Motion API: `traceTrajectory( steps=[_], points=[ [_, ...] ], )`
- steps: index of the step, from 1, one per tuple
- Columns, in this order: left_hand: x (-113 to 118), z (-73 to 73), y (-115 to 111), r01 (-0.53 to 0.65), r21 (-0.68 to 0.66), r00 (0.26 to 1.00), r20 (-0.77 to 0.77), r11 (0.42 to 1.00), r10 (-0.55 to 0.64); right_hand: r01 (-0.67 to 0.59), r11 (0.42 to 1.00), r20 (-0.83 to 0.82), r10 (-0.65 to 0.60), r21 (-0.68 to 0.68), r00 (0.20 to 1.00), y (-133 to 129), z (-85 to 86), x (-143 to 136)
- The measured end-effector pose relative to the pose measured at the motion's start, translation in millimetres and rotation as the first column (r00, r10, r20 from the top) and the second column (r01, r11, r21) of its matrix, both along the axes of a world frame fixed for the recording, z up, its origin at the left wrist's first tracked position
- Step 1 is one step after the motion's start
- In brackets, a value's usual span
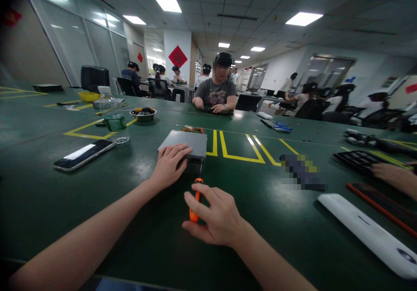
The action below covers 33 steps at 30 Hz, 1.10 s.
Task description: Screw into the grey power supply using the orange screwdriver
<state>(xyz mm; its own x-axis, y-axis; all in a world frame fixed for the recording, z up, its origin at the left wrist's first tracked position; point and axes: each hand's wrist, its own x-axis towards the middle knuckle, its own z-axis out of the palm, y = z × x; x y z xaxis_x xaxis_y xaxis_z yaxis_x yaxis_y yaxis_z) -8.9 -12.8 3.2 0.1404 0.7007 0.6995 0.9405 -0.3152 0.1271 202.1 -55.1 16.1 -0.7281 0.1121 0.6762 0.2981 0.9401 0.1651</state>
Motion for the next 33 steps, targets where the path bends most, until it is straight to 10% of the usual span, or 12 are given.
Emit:
traceTrajectory(
  steps=[33],
  points=[
    [0, 0.6, -1, 0.008, -0.01, 1.0, -0.013, 1.0, -0.008, -0.016, 1.0, -0.007, 0.016, -0.017, 1.0, 0, -3.1, -8]
  ],
)
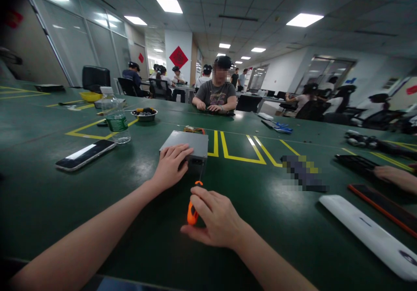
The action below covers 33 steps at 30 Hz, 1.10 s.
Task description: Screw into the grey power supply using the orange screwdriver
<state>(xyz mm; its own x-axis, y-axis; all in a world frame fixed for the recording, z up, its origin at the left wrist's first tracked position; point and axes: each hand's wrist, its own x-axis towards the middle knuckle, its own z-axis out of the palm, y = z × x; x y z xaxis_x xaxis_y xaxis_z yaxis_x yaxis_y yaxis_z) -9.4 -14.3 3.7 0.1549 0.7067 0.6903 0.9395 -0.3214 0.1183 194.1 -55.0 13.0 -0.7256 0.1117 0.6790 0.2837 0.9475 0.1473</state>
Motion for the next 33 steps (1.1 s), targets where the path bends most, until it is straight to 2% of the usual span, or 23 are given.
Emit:
traceTrajectory(
  steps=[3, 7, 11, 14, 18, 22, 26, 33],
  points=[
    [-0.2, -0.3, 0.2, 0.002, 0.006, 1.0, 0.004, 1.0, -0.002, -0.004, 0.999, 0.077, 0.001, 0.039, 0.997, -2.6, 5.1, -2.5],
    [-0.4, -1.7, 0.8, -0.001, 0.014, 1.0, 0.014, 1.0, 0.0, -0.02, 0.994, -0.003, 0.02, 0.107, 1.0, -1.9, 4.2, -6.4],
    [0.1, -2.0, 0.9, 0.001, 0.015, 1.0, 0.014, 1.0, -0.001, -0.017, 0.999, -0.086, 0.022, 0.051, 0.996, 0.7, -1.2, -3.3],
    [0.2, -1.7, 1.0, 0.003, 0.013, 1.0, 0.015, 1.0, -0.003, -0.023, 1.0, -0.047, 0.023, 0.002, 0.999, -0.5, -0.8, -0.8],
    [-0.2, -1.1, 1.2, -0.004, 0.007, 1.0, 0.011, 1.0, 0.004, 0.0, 0.999, 0.064, -0.003, 0.044, 0.998, -4.2, 3.3, -3.5],
    [0.0, -0.6, 0.5, -0.005, -0.001, 1.0, -0.001, 1.0, 0.005, 0.005, 0.993, -0.036, -0.001, 0.114, 0.999, -2.9, 1.4, -5.5],
    [0.1, -1.1, 0.5, -0.008, 0.009, 1.0, 0.003, 1.0, 0.008, 0.0, 0.999, -0.11, 0.006, 0.05, 0.994, 0.4, -1.7, -2.3],
    [0.5, -2.0, 3.2, -0.016, 0.019, 1.0, 0.011, 1.0, 0.016, 0.037, 0.998, -0.043, -0.035, 0.048, 0.998, -2.2, 2.8, -3.1]
  ],
)
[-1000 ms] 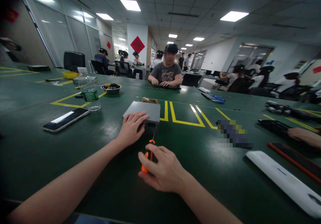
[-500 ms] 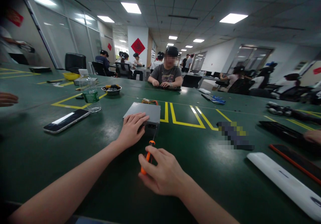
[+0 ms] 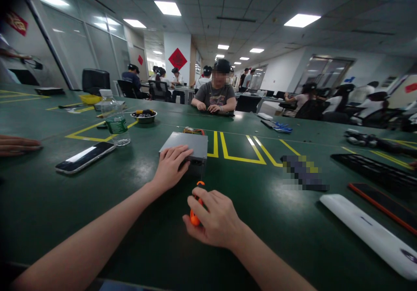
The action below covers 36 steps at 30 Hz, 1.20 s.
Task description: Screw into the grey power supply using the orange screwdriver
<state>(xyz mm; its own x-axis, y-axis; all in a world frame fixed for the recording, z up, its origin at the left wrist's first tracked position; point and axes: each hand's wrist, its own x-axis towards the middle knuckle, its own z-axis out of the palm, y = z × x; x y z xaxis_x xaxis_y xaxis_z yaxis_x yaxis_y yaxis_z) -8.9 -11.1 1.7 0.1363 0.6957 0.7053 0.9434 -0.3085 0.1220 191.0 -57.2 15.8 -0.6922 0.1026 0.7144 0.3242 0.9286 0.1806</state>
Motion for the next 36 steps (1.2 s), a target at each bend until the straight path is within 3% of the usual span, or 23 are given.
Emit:
traceTrajectory(
  steps=[8, 19, 27, 36],
  points=[
    [1, 0.9, 0, -0.006, -0.003, 1.0, 0.014, 1.0, 0.006, -0.098, 0.995, 0.058, 0.097, 0.016, 0.994, -2, -1.9, -5],
    [1, 1.4, -1, 0.009, 0.002, 1.0, 0.029, 1.0, -0.009, -0.061, 0.998, 0.099, 0.063, -0.023, 0.993, 0, -4.9, -11],
    [2, 0.2, 0, 0.002, 0.005, 1.0, 0.027, 1.0, -0.002, -0.048, 0.998, 0.253, 0.055, -0.035, 0.966, -5, -4.4, -16],
    [1, -0.6, 1, 0.004, 0.001, 1.0, 0.02, 1.0, -0.004, -0.048, 0.998, 0.05, 0.051, -0.05, 0.997, -2, 1.1, -14]
  ],
)
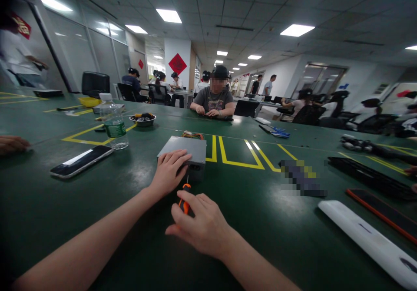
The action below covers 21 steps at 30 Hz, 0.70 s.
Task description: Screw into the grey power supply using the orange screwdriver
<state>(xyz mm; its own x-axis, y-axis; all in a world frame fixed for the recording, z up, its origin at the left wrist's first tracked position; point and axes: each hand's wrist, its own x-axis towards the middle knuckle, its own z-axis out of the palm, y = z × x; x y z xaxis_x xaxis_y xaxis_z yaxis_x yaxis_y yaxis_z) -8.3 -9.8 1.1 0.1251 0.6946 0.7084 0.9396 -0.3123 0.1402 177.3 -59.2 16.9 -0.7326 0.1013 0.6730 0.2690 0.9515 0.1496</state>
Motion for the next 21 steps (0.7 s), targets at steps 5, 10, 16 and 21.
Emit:
traceTrajectory(
  steps=[5, 10, 16, 21],
  points=[
    [0.1, 0.2, -0.2, -0.009, -0.006, 1.0, -0.01, 1.0, 0.009, -0.028, 0.996, 0.065, 0.033, -0.083, 0.997, -0.7, -1.5, 3.9],
    [0.2, 0.4, -0.6, -0.012, -0.001, 1.0, -0.016, 1.0, 0.012, -0.045, 0.999, 0.011, 0.046, -0.015, 0.999, -0.1, -2.0, -2.1],
    [0.5, 1.2, -2.2, -0.007, -0.011, 1.0, -0.02, 1.0, 0.007, -0.099, 0.994, -0.026, 0.098, -0.042, 0.995, 3.4, -5.8, -1.6],
    [0.2, 1.1, -2.4, -0.003, -0.013, 1.0, -0.025, 1.0, 0.002, -0.067, 0.997, 0.089, 0.071, -0.047, 0.993, -1.0, 0.8, 1.2]
  ],
)
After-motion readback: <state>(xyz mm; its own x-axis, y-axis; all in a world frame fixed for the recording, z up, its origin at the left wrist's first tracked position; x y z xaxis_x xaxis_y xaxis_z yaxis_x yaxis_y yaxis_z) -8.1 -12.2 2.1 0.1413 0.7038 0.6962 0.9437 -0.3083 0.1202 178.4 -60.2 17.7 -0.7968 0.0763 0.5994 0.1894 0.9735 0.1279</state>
